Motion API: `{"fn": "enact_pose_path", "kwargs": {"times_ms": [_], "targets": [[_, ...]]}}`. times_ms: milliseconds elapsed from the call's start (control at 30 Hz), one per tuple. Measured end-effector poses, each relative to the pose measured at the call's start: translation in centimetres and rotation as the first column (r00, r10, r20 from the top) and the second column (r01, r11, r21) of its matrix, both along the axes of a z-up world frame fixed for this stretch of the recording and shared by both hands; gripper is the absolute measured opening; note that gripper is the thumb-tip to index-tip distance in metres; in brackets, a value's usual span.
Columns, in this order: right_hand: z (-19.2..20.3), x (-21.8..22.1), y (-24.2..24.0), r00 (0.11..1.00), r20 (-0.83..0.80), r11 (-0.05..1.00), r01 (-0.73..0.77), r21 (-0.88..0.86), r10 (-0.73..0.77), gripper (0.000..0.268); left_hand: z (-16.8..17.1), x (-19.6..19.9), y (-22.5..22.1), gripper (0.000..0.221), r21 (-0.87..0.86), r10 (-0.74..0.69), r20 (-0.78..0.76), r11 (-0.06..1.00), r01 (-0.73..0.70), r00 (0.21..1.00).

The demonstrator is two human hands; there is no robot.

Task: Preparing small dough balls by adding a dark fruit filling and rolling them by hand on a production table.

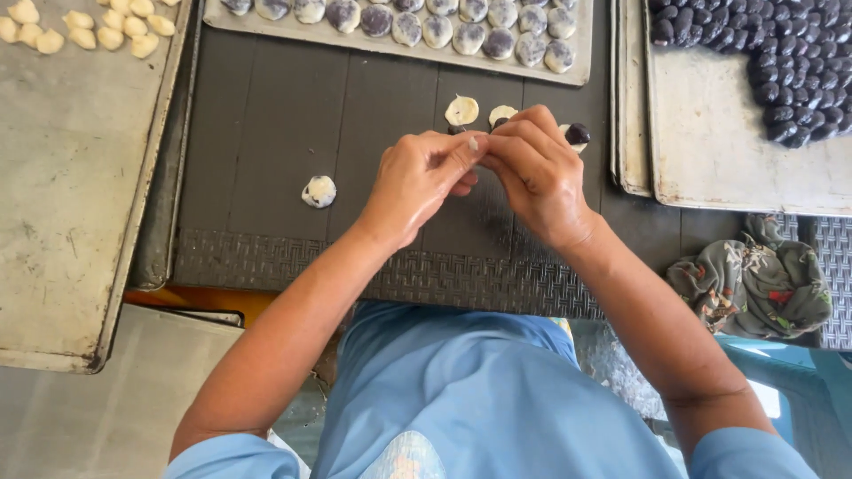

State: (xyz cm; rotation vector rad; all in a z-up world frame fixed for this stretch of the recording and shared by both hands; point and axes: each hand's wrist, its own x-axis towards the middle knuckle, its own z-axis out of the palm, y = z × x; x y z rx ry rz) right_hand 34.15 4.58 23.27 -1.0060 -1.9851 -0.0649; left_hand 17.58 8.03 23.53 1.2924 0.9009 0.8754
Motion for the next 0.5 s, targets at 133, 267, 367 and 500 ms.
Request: {"fn": "enact_pose_path", "kwargs": {"times_ms": [133,267,367,500], "targets": [[1.0,-0.3,-1.6,0.997,-0.075,0.996,-0.03,-0.082,0.024,0.016,-2.7,0.5,0.5,0.022,-0.248,0.074,0.21,0.969,-0.02,0.975],[1.0,0.1,-3.5,0.999,-0.01,0.997,-0.033,-0.066,0.033,0.016,-4.6,0.2,-0.7,0.019,-0.513,0.012,0.379,0.835,0.199,0.925],[0.5,-0.6,-4.7,0.998,-0.052,0.995,-0.023,-0.098,0.017,0.007,-4.5,0.4,-1.7,0.012,-0.31,-0.15,0.152,0.931,0.192,0.977],[-3.7,-0.7,-4.2,0.997,-0.064,0.983,0.04,-0.18,-0.052,0.009,-4.7,-0.1,-2.0,0.008,0.418,-0.051,-0.531,0.853,0.313,0.846]]}}
